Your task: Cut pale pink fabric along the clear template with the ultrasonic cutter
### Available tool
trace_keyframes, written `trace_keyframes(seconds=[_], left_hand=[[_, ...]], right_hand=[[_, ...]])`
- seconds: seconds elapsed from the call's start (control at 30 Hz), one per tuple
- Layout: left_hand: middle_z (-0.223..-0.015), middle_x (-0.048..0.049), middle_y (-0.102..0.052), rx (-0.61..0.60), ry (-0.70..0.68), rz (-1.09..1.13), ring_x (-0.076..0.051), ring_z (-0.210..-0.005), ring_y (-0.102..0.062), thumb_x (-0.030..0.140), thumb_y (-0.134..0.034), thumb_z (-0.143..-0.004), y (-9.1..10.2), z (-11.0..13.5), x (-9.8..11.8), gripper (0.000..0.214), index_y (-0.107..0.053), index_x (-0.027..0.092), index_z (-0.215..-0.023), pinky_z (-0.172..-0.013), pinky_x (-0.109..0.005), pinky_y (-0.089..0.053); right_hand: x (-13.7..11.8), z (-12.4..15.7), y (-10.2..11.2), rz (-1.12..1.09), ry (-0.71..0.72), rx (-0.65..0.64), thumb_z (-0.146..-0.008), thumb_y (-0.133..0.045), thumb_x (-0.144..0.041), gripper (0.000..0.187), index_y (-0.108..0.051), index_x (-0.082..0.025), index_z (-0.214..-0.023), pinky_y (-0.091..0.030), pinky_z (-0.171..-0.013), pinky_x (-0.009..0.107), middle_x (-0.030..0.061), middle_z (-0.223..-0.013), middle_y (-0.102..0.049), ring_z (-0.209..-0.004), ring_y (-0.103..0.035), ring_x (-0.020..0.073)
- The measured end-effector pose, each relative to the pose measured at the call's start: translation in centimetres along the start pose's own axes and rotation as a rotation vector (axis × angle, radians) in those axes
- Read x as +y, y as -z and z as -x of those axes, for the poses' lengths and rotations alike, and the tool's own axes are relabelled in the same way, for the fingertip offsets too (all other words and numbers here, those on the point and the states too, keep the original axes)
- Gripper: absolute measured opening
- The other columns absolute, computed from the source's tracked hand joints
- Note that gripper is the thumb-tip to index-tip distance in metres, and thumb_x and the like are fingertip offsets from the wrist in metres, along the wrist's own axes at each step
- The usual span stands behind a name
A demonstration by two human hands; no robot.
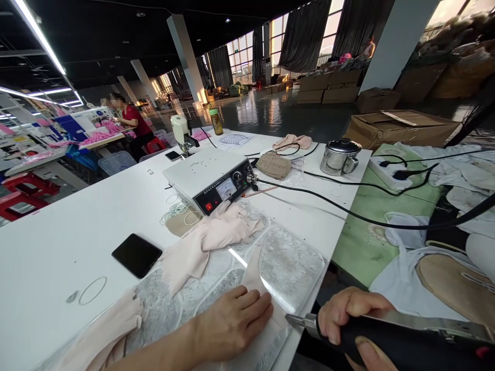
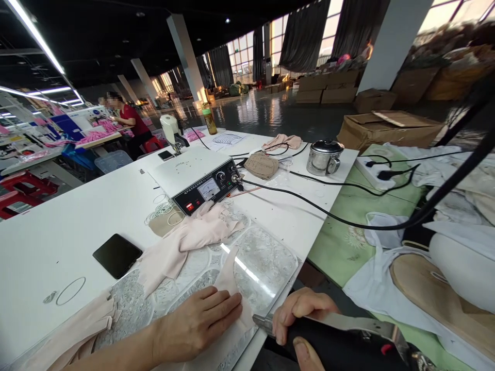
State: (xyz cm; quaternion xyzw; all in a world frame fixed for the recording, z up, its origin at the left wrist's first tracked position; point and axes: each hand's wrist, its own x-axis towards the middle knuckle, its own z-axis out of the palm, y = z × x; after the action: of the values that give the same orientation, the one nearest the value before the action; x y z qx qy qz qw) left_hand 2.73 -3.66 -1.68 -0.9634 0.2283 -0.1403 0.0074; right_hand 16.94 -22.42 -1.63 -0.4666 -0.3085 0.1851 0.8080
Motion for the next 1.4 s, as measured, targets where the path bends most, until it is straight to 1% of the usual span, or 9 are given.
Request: trace_keyframes(seconds=[0.13,0.3,0.4,0.57,0.73,0.97,1.13,1.3,1.4], left_hand=[[-0.113,-0.0207,-0.063,-0.005,-0.01,-0.005,-0.022,-0.091,-0.059,0.006,-0.032,-0.099,0.0,0.2,0.0,0.031,-0.059,0.0,-0.114,-0.068,-0.033,-0.049],[-0.11,-0.0207,-0.065,0.004,0.004,0.005,-0.023,-0.089,-0.059,0.007,-0.03,-0.099,0.0,0.2,0.0,0.033,-0.059,-0.001,-0.113,-0.066,-0.034,-0.049],[-0.111,-0.0199,-0.064,0.009,0.019,0.015,-0.023,-0.087,-0.059,0.009,-0.028,-0.1,0.0,0.2,0.1,0.034,-0.059,0.0,-0.113,-0.066,-0.034,-0.048],[-0.112,-0.0188,-0.063,-0.052,0.038,-0.014,-0.02,-0.085,-0.059,0.011,-0.031,-0.099,-0.2,0.3,0.3,0.031,-0.057,0.003,-0.114,-0.067,-0.032,-0.048],[-0.111,-0.0173,-0.062,-0.065,0.042,-0.039,-0.019,-0.082,-0.058,0.013,-0.037,-0.098,-0.3,0.4,0.3,0.027,-0.058,0.005,-0.111,-0.064,-0.03,-0.045],[-0.111,-0.0164,-0.061,-0.04,0.05,-0.027,-0.019,-0.084,-0.058,0.013,-0.04,-0.097,-0.6,0.5,0.5,0.024,-0.058,0.004,-0.11,-0.063,-0.03,-0.044],[-0.109,-0.0166,-0.061,-0.037,0.054,-0.035,-0.019,-0.084,-0.059,0.012,-0.04,-0.098,-0.8,0.5,0.5,0.023,-0.058,0.005,-0.109,-0.063,-0.029,-0.044],[-0.112,-0.0172,-0.061,-0.036,0.045,-0.017,-0.02,-0.086,-0.058,0.013,-0.039,-0.097,-0.8,0.5,0.5,0.026,-0.059,0.005,-0.112,-0.065,-0.03,-0.044],[-0.109,-0.0164,-0.062,-0.034,0.049,-0.013,-0.02,-0.084,-0.057,0.011,-0.039,-0.097,-0.6,0.5,0.5,0.025,-0.059,0.004,-0.11,-0.064,-0.03,-0.043]], right_hand=[[0.8,-0.1,0.0,-0.035,0.022,-0.014,-0.084,-0.063,-0.038,0.011,-0.056,-0.03,-0.084,-0.048,-0.041,0.032,-0.0006,-0.063,-0.055,-0.045,-0.052,0.0169],[-0.1,-0.3,0.9,0.012,-0.018,-0.103,-0.088,-0.058,-0.027,0.002,-0.057,-0.027,-0.09,-0.051,-0.049,0.03,0.001,-0.07,-0.058,-0.057,-0.059,0.0172],[-0.3,-0.4,1.0,-0.001,-0.023,-0.177,-0.091,-0.053,-0.025,0.004,-0.056,-0.028,-0.093,-0.052,-0.051,0.03,0.0017,-0.073,-0.058,-0.059,-0.06,0.0167],[-0.2,-0.9,-0.2,-0.006,0.059,-0.088,-0.09,-0.055,-0.031,0.005,-0.056,-0.026,-0.092,-0.054,-0.055,0.034,0.0011,-0.07,-0.056,-0.059,-0.058,0.0169],[0.4,-1.8,-0.9,0.009,0.12,-0.122,-0.087,-0.058,-0.026,0.003,-0.056,-0.024,-0.088,-0.054,-0.055,0.031,0.0008,-0.067,-0.056,-0.057,-0.058,0.0156],[1.9,-1.7,-0.3,0.005,0.013,-0.17,-0.089,-0.054,-0.025,0.002,-0.053,-0.025,-0.091,-0.053,-0.062,0.04,0.0023,-0.074,-0.056,-0.064,-0.059,0.0187],[1.8,-1.7,-0.5,0.006,0.029,-0.136,-0.088,-0.056,-0.024,0.003,-0.053,-0.025,-0.088,-0.053,-0.06,0.038,0.0012,-0.073,-0.055,-0.061,-0.057,0.0175],[1.6,-2.2,-1.1,0.088,0.083,-0.155,-0.087,-0.057,-0.022,0.011,-0.05,-0.024,-0.08,-0.053,-0.058,0.035,0.0005,-0.069,-0.055,-0.06,-0.057,0.0167],[1.5,-2.6,-1.7,0.089,0.12,-0.141,-0.087,-0.058,-0.024,0.009,-0.051,-0.024,-0.081,-0.054,-0.056,0.033,-0.0001,-0.069,-0.055,-0.057,-0.056,0.0151]])
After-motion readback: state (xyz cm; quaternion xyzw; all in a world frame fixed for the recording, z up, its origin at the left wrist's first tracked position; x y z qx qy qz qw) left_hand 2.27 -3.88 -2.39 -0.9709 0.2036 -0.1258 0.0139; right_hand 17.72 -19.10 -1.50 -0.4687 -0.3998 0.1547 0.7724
